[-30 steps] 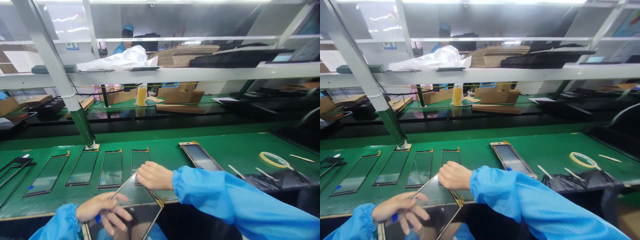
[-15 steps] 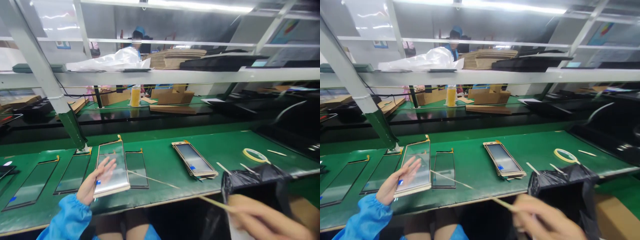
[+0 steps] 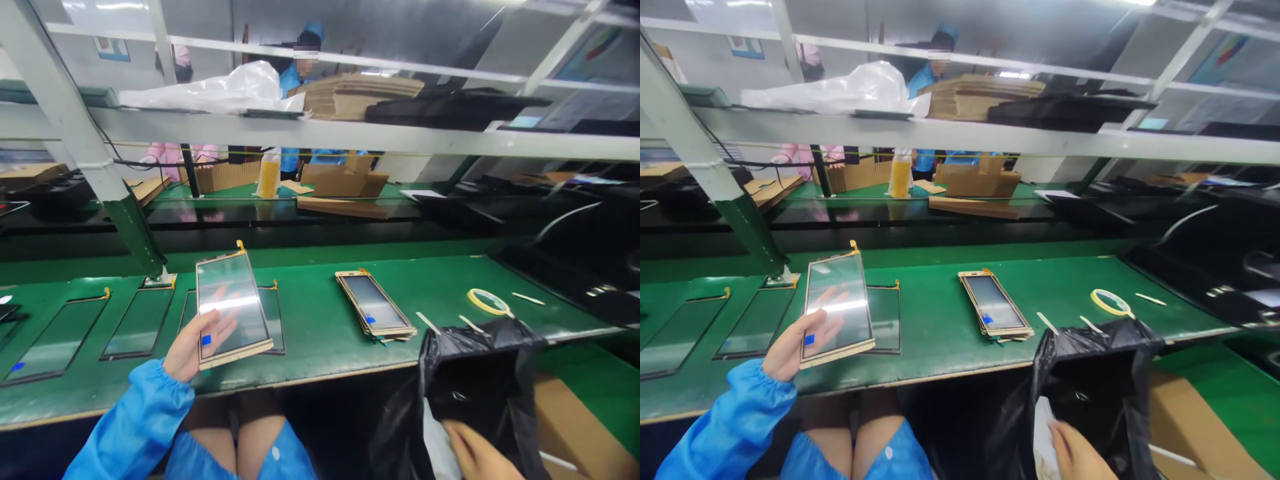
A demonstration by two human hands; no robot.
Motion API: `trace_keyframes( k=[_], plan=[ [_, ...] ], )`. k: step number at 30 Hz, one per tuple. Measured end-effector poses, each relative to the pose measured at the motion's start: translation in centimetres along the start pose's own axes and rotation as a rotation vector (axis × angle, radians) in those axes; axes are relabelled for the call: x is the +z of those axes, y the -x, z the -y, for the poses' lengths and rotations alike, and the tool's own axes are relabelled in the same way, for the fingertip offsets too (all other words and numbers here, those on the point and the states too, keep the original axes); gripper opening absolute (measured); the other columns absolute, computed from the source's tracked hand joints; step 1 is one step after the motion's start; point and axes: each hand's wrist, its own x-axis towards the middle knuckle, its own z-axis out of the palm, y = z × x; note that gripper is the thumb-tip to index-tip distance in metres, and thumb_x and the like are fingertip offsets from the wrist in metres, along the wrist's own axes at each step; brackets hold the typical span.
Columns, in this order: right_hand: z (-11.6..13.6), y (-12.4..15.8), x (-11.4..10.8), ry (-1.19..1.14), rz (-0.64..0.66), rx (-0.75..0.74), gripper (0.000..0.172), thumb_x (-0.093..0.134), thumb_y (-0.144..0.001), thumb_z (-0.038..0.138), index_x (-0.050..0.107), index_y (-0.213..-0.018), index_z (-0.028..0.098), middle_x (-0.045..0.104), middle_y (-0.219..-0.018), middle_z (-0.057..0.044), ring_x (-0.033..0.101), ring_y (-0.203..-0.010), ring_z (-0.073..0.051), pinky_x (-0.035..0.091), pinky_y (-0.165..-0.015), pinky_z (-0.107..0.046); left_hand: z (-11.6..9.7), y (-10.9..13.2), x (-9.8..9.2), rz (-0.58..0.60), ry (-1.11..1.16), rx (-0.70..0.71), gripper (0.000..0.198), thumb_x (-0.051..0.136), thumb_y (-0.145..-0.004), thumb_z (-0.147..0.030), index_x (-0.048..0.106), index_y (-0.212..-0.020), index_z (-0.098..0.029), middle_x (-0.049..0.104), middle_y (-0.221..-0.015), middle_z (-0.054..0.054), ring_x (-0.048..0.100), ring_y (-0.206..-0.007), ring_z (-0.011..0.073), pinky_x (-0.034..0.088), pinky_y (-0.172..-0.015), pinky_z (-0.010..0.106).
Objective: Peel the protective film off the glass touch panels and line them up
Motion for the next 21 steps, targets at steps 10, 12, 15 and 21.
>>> trace_keyframes(
  k=[10, 12, 15, 21],
  plan=[
    [25.0, -1.0, 9.5, -0.736, 0.725, -0.567, 0.042, 0.042, -0.095, 0.051, 0.065, -0.104, 0.017, 0.069, -0.085, -0.006, 0.065, -0.07, -0.017, 0.055, -0.073, -0.031, 0.9, 4.1, -1.5, 0.047, -0.1, 0.259, 0.051, 0.057, -0.092, -0.032, 0.046, -0.142, -0.029, 0.05, -0.145, 0.01, 0.048, -0.132, 0.0333, 0.038, -0.109, 0.051],
    [25.8, -0.5, 10.0, -0.703, 0.73, -0.63, 0.036, 0.041, -0.097, 0.045, 0.065, -0.098, 0.018, 0.068, -0.08, -0.005, 0.064, -0.067, -0.016, 0.053, -0.069, -0.029, 0.6, 4.6, -2.0, -0.002, -0.126, 0.302, 0.053, 0.059, -0.091, -0.033, 0.046, -0.142, -0.028, 0.051, -0.144, 0.011, 0.049, -0.131, 0.0342, 0.039, -0.108, 0.05],
    [25.5, -0.4, 9.9, -0.612, 0.68, -0.691, 0.027, 0.041, -0.097, 0.033, 0.063, -0.09, 0.02, 0.065, -0.075, -0.003, 0.061, -0.064, -0.015, 0.049, -0.065, -0.027, 0.5, 4.9, -2.0, -0.048, -0.152, 0.352, 0.055, 0.061, -0.089, -0.035, 0.047, -0.142, -0.025, 0.053, -0.142, 0.013, 0.052, -0.128, 0.0346, 0.044, -0.104, 0.049],
    [25.3, -1.0, 9.6, -0.046, 0.425, -0.907, 0.026, 0.04, -0.097, 0.02, 0.058, -0.079, 0.019, 0.064, -0.075, -0.003, 0.061, -0.066, -0.017, 0.035, -0.058, -0.027, 3.1, 5.2, -0.3, -0.018, -0.239, 0.462, 0.049, 0.065, -0.087, -0.037, 0.056, -0.133, -0.023, 0.062, -0.132, 0.011, 0.059, -0.12, 0.032, 0.051, -0.094, 0.041]
  ],
)
